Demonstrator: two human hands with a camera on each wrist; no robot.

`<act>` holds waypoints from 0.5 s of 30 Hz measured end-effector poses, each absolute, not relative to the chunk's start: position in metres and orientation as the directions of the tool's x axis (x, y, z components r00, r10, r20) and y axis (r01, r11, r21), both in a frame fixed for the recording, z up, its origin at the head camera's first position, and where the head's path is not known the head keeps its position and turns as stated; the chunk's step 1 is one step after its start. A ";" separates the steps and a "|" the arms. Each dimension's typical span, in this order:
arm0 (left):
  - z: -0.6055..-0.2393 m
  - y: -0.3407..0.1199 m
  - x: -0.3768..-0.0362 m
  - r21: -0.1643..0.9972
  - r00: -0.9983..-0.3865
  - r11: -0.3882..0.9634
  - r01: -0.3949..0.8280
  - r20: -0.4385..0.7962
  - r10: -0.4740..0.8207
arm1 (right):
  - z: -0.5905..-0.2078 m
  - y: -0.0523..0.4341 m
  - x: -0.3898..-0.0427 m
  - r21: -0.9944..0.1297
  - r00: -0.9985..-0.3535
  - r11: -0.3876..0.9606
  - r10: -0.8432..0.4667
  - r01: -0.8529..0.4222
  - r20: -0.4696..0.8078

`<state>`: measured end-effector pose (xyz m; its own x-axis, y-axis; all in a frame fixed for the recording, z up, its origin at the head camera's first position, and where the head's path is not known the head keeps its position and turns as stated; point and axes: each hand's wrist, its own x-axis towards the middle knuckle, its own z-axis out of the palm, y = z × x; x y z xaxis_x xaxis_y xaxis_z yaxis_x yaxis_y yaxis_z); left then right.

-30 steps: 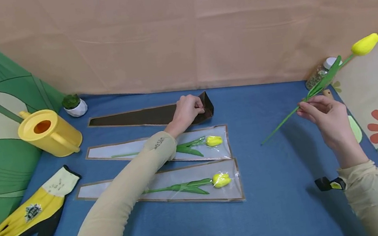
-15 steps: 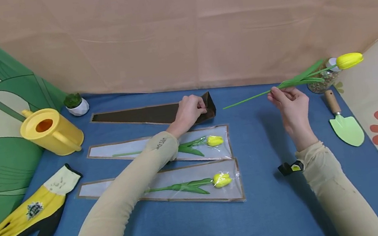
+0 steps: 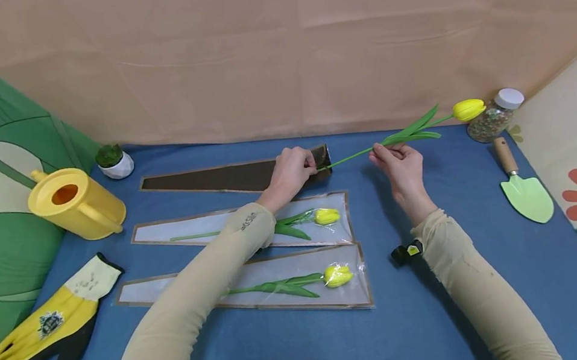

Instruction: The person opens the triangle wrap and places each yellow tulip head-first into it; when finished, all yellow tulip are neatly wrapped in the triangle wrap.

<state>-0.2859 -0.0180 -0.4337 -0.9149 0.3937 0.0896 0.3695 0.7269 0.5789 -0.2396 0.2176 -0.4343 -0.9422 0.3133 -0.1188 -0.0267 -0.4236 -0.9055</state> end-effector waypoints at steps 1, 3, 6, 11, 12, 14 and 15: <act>-0.434 -0.018 -0.285 0.572 -0.915 0.732 0.370 0.091 0.392 | -0.435 0.217 -0.240 -0.901 -0.940 -0.433 0.316 -0.022 -0.128; -0.434 -0.017 -0.284 0.564 -0.915 0.736 0.373 0.096 0.391 | -0.437 0.216 -0.240 -0.885 -0.935 -0.466 0.320 -0.013 -0.155; -0.434 -0.016 -0.282 0.560 -0.914 0.736 0.381 0.108 0.390 | -0.439 0.216 -0.239 -0.857 -0.926 -0.516 0.316 0.014 -0.205; -0.432 -0.011 -0.280 0.570 -0.906 0.718 0.400 0.129 0.403 | -0.442 0.210 -0.238 -0.849 -0.922 -0.524 0.296 0.060 -0.249; -0.431 -0.010 -0.279 0.571 -0.905 0.715 0.403 0.130 0.406 | -0.443 0.208 -0.238 -0.842 -0.923 -0.536 0.289 0.066 -0.256; -0.430 -0.008 -0.279 0.570 -0.904 0.716 0.403 0.128 0.408 | -0.444 0.203 -0.238 -0.837 -0.923 -0.542 0.278 0.078 -0.266; -0.430 -0.008 -0.279 0.568 -0.905 0.718 0.402 0.127 0.406 | -0.444 0.201 -0.238 -0.834 -0.924 -0.546 0.271 0.085 -0.271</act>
